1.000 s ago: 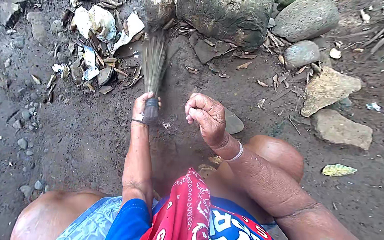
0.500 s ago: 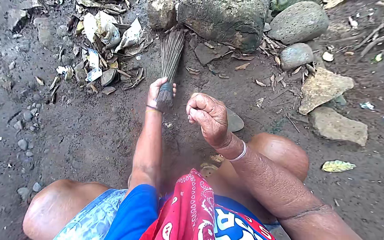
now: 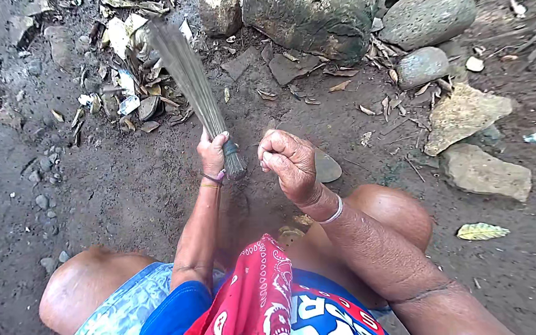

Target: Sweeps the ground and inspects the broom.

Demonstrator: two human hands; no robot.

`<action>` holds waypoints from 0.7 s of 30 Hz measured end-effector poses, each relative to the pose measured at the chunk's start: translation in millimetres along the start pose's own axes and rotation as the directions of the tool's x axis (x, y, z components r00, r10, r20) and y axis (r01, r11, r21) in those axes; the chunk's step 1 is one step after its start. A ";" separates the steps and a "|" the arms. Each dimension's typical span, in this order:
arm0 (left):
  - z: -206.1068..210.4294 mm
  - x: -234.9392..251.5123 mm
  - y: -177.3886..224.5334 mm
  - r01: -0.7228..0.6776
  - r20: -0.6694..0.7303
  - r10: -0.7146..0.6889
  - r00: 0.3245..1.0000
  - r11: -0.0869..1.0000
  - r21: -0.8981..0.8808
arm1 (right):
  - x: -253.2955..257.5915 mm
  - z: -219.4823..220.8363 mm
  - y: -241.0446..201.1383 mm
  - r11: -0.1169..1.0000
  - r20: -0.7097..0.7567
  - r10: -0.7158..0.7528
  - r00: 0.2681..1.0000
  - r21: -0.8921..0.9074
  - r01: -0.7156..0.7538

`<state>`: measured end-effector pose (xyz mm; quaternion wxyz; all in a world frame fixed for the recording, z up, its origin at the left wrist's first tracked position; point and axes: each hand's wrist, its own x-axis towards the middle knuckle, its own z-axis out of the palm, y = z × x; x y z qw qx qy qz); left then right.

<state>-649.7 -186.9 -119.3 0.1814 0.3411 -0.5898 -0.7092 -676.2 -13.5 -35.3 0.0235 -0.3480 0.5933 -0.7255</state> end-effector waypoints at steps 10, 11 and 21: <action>-24.8 64.4 11.5 0.395 0.098 -0.384 0.918 0.903 -0.167 | 2.3 -2.3 3.5 0.999 -0.018 0.054 0.998 0.005 -0.054; -31.1 62.4 12.9 0.331 0.037 -0.329 0.944 0.933 -0.140 | 2.7 -3.3 3.9 0.999 -0.024 0.052 0.998 0.011 -0.052; -39.7 27.8 27.6 0.270 0.229 -0.257 0.939 0.963 -0.025 | 0.1 10.5 13.7 0.998 0.032 0.061 0.998 0.014 -0.061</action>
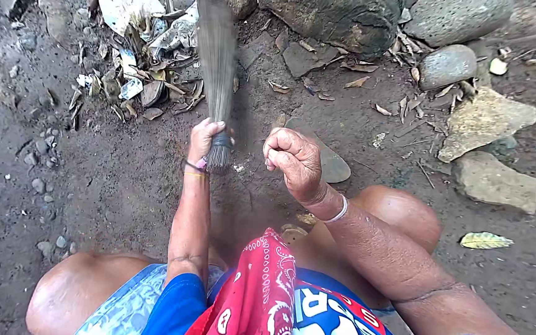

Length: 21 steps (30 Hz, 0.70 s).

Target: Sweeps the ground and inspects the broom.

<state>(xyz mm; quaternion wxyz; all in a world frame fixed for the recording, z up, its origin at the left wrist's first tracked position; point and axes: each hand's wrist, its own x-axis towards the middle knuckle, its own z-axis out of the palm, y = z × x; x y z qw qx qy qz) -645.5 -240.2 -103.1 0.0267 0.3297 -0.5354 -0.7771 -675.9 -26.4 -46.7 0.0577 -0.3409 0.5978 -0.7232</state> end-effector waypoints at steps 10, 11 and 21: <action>-19.7 38.6 0.7 -0.021 -0.178 -0.001 0.984 0.992 -0.121 | -3.4 -4.1 -15.5 0.989 0.046 -0.041 0.998 -0.141 0.047; -24.2 31.4 -1.3 -0.069 -0.216 0.044 0.975 0.992 -0.110 | -5.0 -3.7 -17.0 0.988 0.050 -0.027 0.998 -0.148 0.034; -15.6 17.9 -1.5 0.113 0.017 -0.113 0.994 0.994 -0.008 | -2.2 9.2 -8.1 0.978 0.137 -0.148 0.979 -0.126 0.165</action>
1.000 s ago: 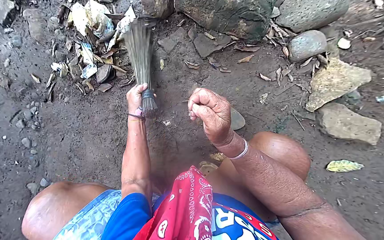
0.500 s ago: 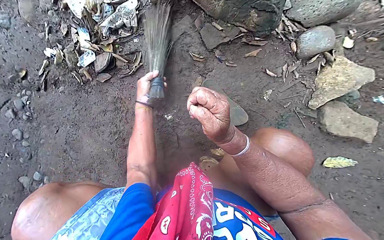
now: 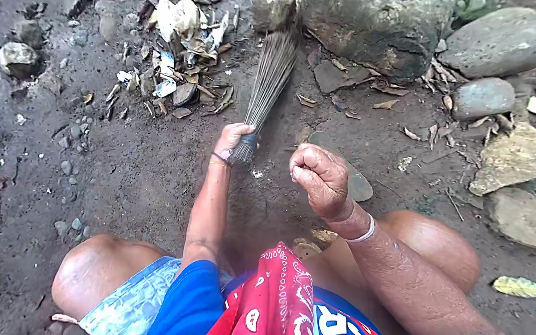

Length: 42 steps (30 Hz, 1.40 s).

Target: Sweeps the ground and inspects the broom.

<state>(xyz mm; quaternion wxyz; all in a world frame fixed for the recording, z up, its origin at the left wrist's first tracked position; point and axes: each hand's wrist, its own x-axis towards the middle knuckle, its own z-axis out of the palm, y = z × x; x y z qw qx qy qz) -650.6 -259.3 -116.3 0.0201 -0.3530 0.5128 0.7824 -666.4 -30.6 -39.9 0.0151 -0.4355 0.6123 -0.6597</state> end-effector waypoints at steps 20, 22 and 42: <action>-13.8 -22.5 -13.5 -0.097 -0.089 0.216 0.972 0.721 0.686 | -29.7 37.0 -23.1 0.996 0.139 -0.082 0.987 0.040 0.077; -1.5 -32.6 -19.0 -0.135 0.047 0.164 0.985 0.586 0.799 | -33.9 41.3 -22.7 0.994 0.173 -0.104 0.979 0.043 0.098; -51.6 -77.2 -17.7 -0.346 0.063 -0.526 0.848 -0.460 0.818 | -27.6 31.2 -23.2 0.996 0.161 -0.080 0.984 0.040 0.074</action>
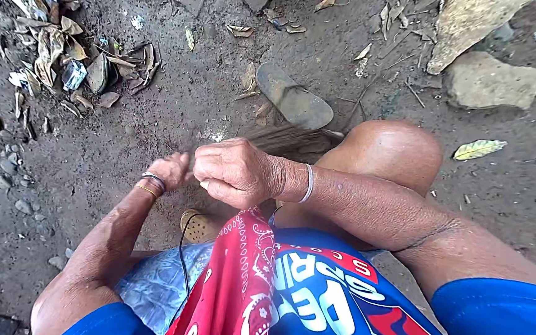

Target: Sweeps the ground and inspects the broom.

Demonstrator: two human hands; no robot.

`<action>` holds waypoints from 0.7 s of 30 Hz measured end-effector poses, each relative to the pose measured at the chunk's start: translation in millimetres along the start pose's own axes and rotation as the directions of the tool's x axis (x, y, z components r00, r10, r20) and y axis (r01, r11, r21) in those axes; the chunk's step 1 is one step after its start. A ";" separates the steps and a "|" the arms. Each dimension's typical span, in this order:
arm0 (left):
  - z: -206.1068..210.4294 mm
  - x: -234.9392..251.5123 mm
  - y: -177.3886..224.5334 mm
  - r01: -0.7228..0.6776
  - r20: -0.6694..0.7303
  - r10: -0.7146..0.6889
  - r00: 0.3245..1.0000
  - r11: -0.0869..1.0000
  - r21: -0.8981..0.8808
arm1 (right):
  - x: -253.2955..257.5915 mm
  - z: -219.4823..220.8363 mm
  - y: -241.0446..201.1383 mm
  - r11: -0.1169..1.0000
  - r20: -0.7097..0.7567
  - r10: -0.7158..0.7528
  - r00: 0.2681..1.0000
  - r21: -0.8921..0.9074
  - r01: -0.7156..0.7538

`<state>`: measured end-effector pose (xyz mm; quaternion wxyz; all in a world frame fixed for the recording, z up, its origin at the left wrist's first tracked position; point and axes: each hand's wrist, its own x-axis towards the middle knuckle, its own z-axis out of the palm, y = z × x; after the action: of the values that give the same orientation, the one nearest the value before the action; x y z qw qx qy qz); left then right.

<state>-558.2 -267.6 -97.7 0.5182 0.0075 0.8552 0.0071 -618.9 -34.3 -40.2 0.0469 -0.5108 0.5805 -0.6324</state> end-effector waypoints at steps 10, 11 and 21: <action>-25.5 -31.1 -102.5 0.516 -0.337 -0.699 0.631 0.702 -0.491 | 1.0 -3.2 -1.5 1.000 -0.031 -0.020 0.999 -0.009 0.019; -24.7 -33.5 -98.9 0.484 -0.355 -0.705 0.614 0.692 -0.536 | 1.5 -2.6 -0.7 1.000 -0.026 -0.022 0.999 -0.011 0.022; 1.4 0.4 57.5 -0.227 -0.298 0.166 0.940 0.957 -0.182 | 8.5 5.7 8.1 0.997 -0.006 -0.070 0.998 0.014 0.070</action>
<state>-556.8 -210.0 -97.5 0.3865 0.0364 0.9090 0.1518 -623.3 -46.4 -42.7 0.0267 -0.5287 0.5578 -0.6393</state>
